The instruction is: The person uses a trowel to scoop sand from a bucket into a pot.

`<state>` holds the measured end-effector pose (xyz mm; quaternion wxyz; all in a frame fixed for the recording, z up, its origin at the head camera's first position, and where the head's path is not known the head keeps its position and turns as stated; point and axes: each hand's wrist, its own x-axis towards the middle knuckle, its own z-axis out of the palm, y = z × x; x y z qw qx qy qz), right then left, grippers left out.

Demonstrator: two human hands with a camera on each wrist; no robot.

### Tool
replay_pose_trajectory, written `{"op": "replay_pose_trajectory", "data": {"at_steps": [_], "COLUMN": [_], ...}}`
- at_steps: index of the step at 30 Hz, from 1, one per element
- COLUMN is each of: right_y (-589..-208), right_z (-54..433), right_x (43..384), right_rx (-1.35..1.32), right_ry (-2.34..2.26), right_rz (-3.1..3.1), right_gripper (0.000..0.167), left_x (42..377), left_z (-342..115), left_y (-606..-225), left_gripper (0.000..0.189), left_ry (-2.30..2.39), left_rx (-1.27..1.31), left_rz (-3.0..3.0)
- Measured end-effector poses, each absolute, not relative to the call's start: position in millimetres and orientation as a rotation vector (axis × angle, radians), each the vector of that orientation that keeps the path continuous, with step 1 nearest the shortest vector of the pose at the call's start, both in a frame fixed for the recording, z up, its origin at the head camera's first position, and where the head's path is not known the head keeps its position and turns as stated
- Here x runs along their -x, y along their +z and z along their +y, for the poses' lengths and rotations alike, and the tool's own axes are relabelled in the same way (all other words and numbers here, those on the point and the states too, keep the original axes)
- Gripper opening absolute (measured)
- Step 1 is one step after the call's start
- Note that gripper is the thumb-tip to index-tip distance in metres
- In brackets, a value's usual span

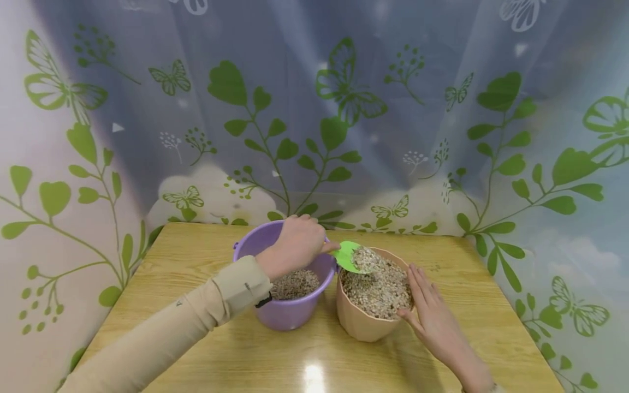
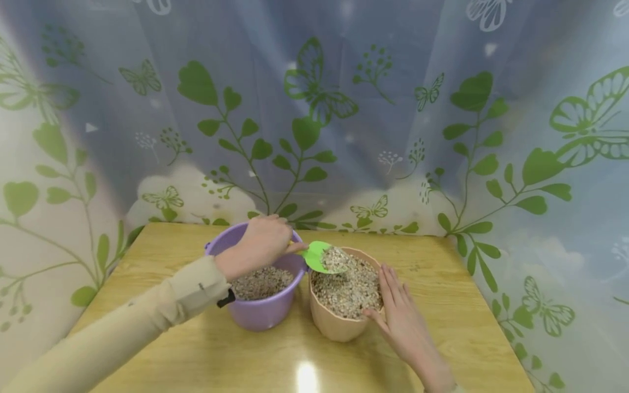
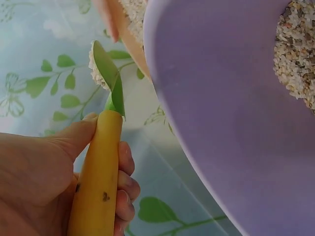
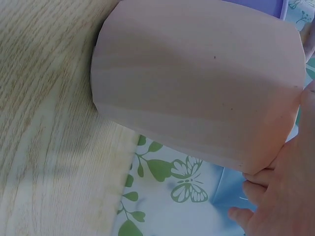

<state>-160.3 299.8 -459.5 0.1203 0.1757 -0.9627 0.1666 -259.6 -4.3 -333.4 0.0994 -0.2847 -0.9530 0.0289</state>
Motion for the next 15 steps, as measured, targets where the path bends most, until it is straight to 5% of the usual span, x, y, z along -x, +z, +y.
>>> {"op": "replay_pose_trajectory", "data": {"at_steps": [15], "right_y": [-459.9], "right_z": [300.0], "right_x": [159.9], "right_rx": [-0.504], "right_ry": [0.498], "right_rz": [-2.814], "right_gripper": [0.082], "left_x": [271.1], "left_z": [42.9], "left_y": [-331.4], "left_gripper": [0.052], "left_ry": [0.594], "left_rx": [0.974], "left_rz": [-2.771]}}
